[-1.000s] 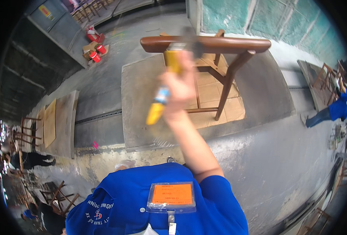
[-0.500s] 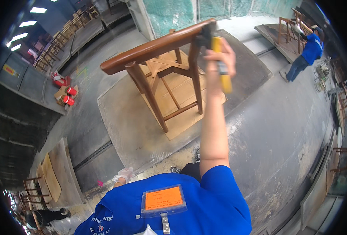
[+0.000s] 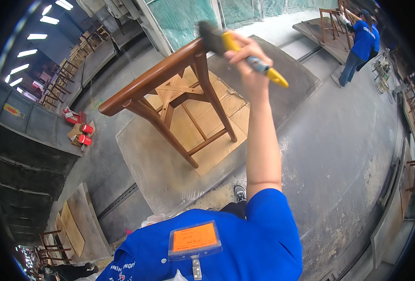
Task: The person applies a finish to wooden chairs using a paintbrush. They hold the chair with one hand and brush the legs, seat, and backrest with the other, rotating the chair to cover all surfaces. The person then places the finished chair on a cardboard sheet on the floor.
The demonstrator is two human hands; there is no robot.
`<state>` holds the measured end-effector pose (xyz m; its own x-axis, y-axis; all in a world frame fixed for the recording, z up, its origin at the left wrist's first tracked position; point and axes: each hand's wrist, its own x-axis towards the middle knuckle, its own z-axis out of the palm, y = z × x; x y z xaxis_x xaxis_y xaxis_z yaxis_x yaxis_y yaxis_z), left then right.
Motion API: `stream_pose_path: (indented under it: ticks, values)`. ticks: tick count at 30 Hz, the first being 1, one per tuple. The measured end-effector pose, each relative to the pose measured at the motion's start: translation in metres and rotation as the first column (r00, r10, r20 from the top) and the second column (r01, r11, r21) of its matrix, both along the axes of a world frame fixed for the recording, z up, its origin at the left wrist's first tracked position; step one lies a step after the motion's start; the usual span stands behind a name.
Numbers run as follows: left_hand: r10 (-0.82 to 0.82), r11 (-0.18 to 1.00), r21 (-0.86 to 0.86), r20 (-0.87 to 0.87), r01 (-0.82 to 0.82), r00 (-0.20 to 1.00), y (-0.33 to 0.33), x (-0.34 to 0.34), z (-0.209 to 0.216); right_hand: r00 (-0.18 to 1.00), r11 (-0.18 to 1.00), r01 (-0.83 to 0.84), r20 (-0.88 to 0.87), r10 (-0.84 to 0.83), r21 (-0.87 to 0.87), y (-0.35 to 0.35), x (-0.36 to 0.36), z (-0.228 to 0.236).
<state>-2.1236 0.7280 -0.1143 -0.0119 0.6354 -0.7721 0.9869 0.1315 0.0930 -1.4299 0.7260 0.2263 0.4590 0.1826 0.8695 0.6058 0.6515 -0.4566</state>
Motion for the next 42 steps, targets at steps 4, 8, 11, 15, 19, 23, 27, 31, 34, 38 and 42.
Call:
stream_pose_path:
  ticks: [4,8,11,15,19,23,27,31,34,38,42]
  values:
    - [-0.113,0.993,-0.041,-0.043,0.112,0.993,-0.009,0.034,0.016,0.987,0.994,0.094,-0.128,-0.100,-0.054,0.000,0.005,0.008]
    - [-0.105,0.994,-0.045,-0.035,0.104,0.994,-0.014,0.066,0.030,0.988,0.990,-0.114,-0.118,0.104,-0.081,0.003,0.025,0.015]
    - [-0.054,0.998,-0.047,-0.045,0.052,0.998,-0.020,0.088,0.051,0.962,0.955,-0.234,-0.182,0.202,-0.180,0.006,0.033,0.028]
    - [-0.006,0.999,-0.032,-0.025,0.005,1.000,-0.019,0.125,0.075,0.941,0.941,0.236,-0.185,-0.283,-0.241,0.011,-0.004,0.070]
    - [-0.072,0.997,-0.015,-0.018,0.072,0.997,-0.015,0.142,0.068,0.895,0.837,0.313,0.433,-0.102,-0.449,0.013,-0.134,0.077]
    - [-0.246,0.968,-0.052,-0.027,0.244,0.969,0.003,0.138,0.024,0.920,0.905,-0.363,0.067,0.386,-0.223,0.035,-0.162,0.048]
    - [0.198,0.980,-0.018,0.253,-0.200,0.947,0.014,0.128,-0.009,0.811,0.907,-0.417,-0.474,0.342,-0.058,0.020,-0.050,0.038]
    - [0.390,0.907,0.031,0.313,-0.420,0.866,-0.009,0.116,-0.003,0.757,0.916,-0.036,-0.588,0.287,0.400,-0.003,0.007,0.001]
    - [-0.194,0.971,0.086,-0.249,0.222,0.949,-0.027,0.105,0.015,0.326,0.667,-0.355,-0.582,0.745,0.655,0.007,0.000,-0.072]
    - [-0.294,0.956,-0.055,-0.229,0.289,0.928,-0.031,0.092,0.034,-0.144,0.971,-0.124,-0.972,0.185,0.203,0.040,-0.049,-0.160]
    - [-0.247,0.965,-0.124,-0.156,0.229,0.956,-0.027,0.083,0.045,-0.052,0.983,-0.084,-0.986,0.157,0.161,0.038,-0.051,-0.150]
